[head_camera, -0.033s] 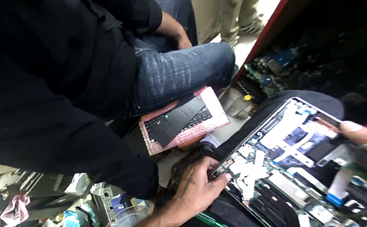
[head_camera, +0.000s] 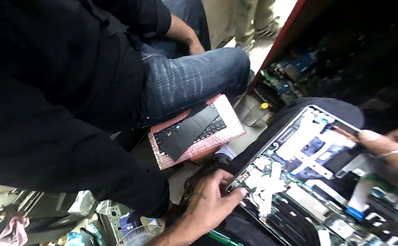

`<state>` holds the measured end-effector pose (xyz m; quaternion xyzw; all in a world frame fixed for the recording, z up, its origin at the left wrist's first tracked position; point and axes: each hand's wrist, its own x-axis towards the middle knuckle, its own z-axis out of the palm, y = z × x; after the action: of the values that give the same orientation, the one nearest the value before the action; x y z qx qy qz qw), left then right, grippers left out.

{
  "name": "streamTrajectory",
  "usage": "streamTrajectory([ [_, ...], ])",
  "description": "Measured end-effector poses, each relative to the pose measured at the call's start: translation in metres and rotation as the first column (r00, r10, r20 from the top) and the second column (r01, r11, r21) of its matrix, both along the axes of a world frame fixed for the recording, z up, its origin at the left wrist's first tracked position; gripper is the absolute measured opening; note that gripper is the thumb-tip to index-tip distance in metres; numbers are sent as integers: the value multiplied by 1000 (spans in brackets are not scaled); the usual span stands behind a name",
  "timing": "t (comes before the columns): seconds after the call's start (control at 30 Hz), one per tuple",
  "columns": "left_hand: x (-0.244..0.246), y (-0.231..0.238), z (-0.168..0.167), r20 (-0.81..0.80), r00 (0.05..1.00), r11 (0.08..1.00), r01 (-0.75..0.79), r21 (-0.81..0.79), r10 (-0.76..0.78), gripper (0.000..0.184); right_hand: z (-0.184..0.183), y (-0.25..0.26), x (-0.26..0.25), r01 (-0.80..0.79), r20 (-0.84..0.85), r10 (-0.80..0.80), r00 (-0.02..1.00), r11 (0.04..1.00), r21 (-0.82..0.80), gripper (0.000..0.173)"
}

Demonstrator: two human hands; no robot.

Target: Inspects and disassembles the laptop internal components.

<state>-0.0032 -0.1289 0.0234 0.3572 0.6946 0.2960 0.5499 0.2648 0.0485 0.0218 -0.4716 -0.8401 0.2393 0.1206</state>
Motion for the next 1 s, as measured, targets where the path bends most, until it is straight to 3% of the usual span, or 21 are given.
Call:
streamTrajectory([
  [0.07, -6, 1, -1, 49, 999, 1000, 11, 13, -12, 30, -10, 3, 14, 272, -56, -283, 957, 950, -153, 38],
  [0.17, -5, 0, 1, -85, 995, 998, 50, 37, -47, 31, 10, -17, 6, 446, -9, -452, 892, 883, -145, 40],
  [0.27, -7, -11, -7, -312, 950, 947, 73, 312, 29, 28, 36, -55, 0, 306, -132, -326, 936, 940, -152, 37],
  [0.33, -12, -15, -10, -411, 911, 852, 178, 493, 47, 22, 43, -91, -11, 112, -209, -155, 965, 972, -205, 33],
  [0.4, -12, -14, -9, -483, 875, 773, 314, 551, -12, 24, 38, -126, -32, 21, -242, -86, 966, 965, -260, 27],
  [0.53, 0, -9, -13, -549, 831, 732, 429, 529, -90, 13, 13, -169, -70, 150, -215, -183, 959, 976, -160, 19],
  [0.73, 5, -15, -16, -488, 872, 845, 278, 456, -24, 14, 1, -172, -72, 299, -206, -296, 933, 954, -17, 18],
  [0.8, 6, -15, -16, -466, 884, 851, 265, 453, -28, 12, 0, -165, -70, 249, -209, -236, 949, 968, 39, 19],
  [0.93, 7, -15, -14, -381, 924, 865, 226, 448, -44, 10, 2, -142, -72, 2, -196, 21, 980, 993, 116, 33],
  [1.0, 6, -15, -13, -317, 947, 880, 197, 432, -56, 11, 2, -131, -70, -89, -176, 107, 979, 990, 107, 30],
])
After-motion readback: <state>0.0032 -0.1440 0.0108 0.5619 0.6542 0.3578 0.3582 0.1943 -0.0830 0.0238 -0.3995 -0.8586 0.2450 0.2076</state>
